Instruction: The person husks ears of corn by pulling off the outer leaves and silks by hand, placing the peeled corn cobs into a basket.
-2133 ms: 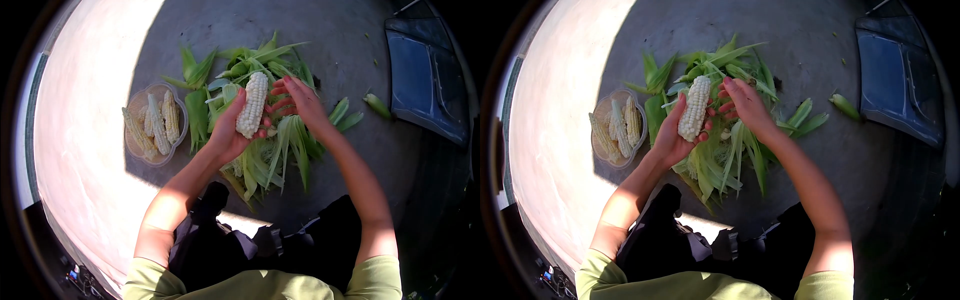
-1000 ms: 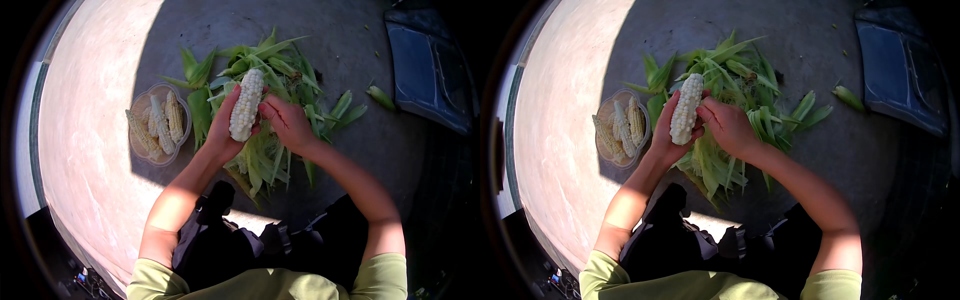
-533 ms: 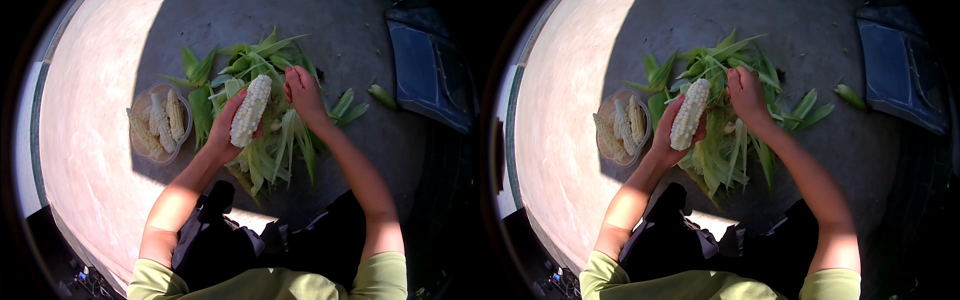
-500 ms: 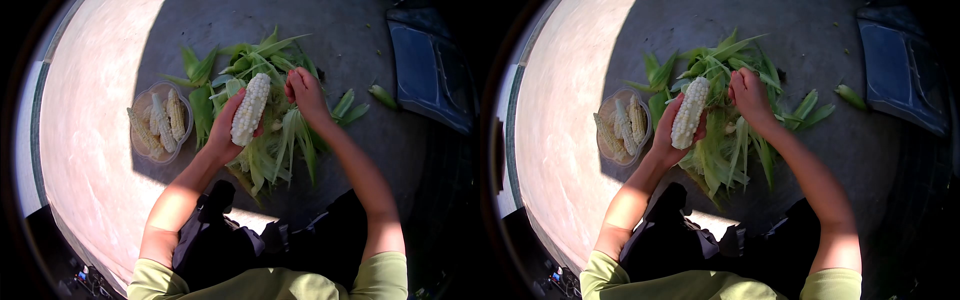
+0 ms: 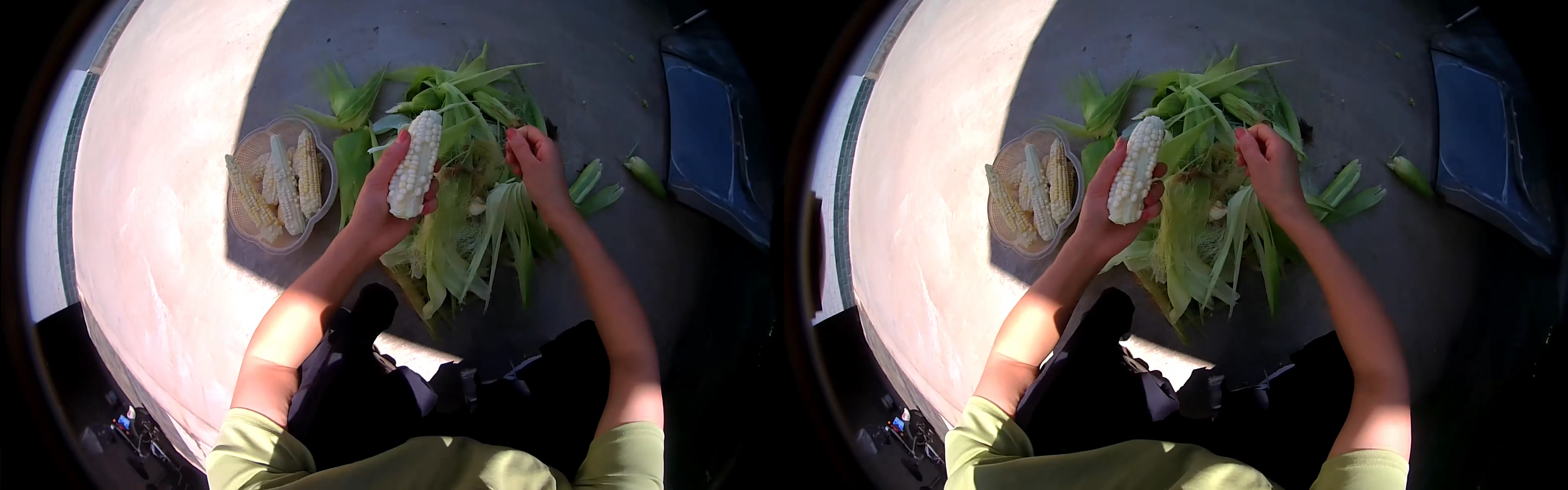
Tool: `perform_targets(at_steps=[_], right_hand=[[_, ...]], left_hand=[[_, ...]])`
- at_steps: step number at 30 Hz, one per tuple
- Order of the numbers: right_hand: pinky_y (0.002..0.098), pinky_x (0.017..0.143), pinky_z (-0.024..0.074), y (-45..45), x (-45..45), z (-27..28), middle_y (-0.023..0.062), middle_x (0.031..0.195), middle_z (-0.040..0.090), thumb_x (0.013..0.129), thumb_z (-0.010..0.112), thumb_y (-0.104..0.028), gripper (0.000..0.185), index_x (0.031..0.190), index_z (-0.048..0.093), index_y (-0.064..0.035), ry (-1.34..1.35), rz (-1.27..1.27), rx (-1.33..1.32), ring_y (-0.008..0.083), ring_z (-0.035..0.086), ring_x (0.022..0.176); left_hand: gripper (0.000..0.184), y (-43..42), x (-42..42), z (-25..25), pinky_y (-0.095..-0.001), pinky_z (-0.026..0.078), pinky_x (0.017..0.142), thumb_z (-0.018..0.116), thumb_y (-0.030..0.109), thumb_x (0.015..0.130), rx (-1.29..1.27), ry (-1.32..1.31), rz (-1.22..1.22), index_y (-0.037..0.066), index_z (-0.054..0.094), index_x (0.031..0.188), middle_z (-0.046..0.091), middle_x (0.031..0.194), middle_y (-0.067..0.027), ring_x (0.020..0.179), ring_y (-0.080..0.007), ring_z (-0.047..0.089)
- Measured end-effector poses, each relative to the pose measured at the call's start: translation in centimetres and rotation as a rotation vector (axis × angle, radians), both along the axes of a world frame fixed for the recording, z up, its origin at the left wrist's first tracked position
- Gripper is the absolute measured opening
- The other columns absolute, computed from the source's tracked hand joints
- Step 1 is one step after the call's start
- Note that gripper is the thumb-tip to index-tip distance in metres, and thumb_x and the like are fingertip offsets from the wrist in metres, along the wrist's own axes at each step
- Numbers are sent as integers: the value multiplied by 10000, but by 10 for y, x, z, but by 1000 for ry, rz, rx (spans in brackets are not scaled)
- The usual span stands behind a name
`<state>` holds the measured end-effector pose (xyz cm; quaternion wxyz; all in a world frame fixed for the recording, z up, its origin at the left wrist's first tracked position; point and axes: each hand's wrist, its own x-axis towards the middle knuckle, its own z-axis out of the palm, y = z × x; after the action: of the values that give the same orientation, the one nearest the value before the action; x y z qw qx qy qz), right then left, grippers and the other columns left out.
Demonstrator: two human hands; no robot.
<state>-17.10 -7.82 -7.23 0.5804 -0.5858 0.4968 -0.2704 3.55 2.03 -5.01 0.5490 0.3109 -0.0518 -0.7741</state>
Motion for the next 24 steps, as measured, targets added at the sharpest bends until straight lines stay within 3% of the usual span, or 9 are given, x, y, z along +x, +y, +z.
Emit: perform_targets(at_steps=[4, 6, 8, 9, 11, 13, 18, 21, 24], right_hand=[[274, 648, 474, 0, -23, -3, 86, 1167, 496, 804, 578, -45, 452, 1228, 432, -98, 382, 48, -368, 122, 561, 754], [278, 649, 473, -17, -50, -17, 89, 1195, 470, 803, 578, -55, 457, 1232, 428, -100, 421, -20, -378, 126, 561, 776], [303, 686, 470, -37, -90, -31, 102, 1214, 452, 803, 576, -87, 456, 1234, 427, -93, 555, -135, -406, 163, 559, 841], [324, 722, 469, -50, -117, -38, 112, 1206, 459, 804, 572, -110, 451, 1231, 429, -86, 656, -190, -425, 195, 557, 883], [378, 835, 439, -66, -189, -74, 142, 1222, 449, 804, 558, -157, 453, 1229, 429, -72, 863, -312, -526, 276, 517, 1019], [410, 931, 385, -51, -219, -59, 160, 1245, 436, 796, 530, -149, 452, 1230, 431, -68, 1132, -467, -230, 330, 439, 1140], [403, 955, 382, -42, -298, -83, 132, 1324, 389, 786, 494, -96, 485, 1262, 407, -81, 1282, -541, -11, 313, 419, 1186], [404, 947, 393, -54, -313, -89, 107, 1355, 367, 790, 495, -86, 520, 1294, 366, -86, 1327, -395, -213, 311, 418, 1191], [402, 936, 405, -85, -277, -59, 81, 1382, 334, 785, 499, -59, 575, 1329, 319, -106, 1434, -219, -100, 320, 422, 1184]], left_hand=[[384, -2, 47, -1, -257, 424, 543, 555, 380, 859, -14, -495, 236, 79, 512, 1093, 567, 845, -30, 651, -111, 522], [462, -5, 79, 1, -245, 454, 619, 569, 341, 854, -98, -966, 431, 40, 486, 1195, 586, 921, -63, 733, -106, 552], [600, -3, 137, -34, -339, 404, 902, 592, 320, 835, 29, -1744, 464, -22, 394, 1287, 534, 1156, -215, 1063, -262, 526], [605, 0, 156, -49, -351, 391, 916, 592, 314, 832, 62, -1945, 460, -14, 381, 1294, 514, 1175, -222, 1083, -279, 505], [618, 19, 190, -79, -377, 364, 943, 592, 304, 825, 170, -2062, 388, 2, 356, 1309, 473, 1214, -235, 1124, -314, 465], [633, 38, 221, -104, -402, 338, 971, 592, 293, 818, 291, -2061, 271, 17, 331, 1324, 433, 1253, -248, 1166, -348, 424], [632, 65, 211, -113, -444, 323, 971, 604, 288, 800, 332, -2511, 76, 44, 345, 1323, 427, 1237, -245, 1159, -396, 398], [590, 62, 200, -106, -449, 323, 966, 601, 280, 803, 252, -2673, 114, 46, 382, 1299, 425, 1238, -234, 1158, -393, 393], [481, 48, 178, -77, -440, 355, 940, 568, 204, 837, 53, -2697, 178, 33, 420, 1261, 408, 1262, -211, 1158, -356, 402]])
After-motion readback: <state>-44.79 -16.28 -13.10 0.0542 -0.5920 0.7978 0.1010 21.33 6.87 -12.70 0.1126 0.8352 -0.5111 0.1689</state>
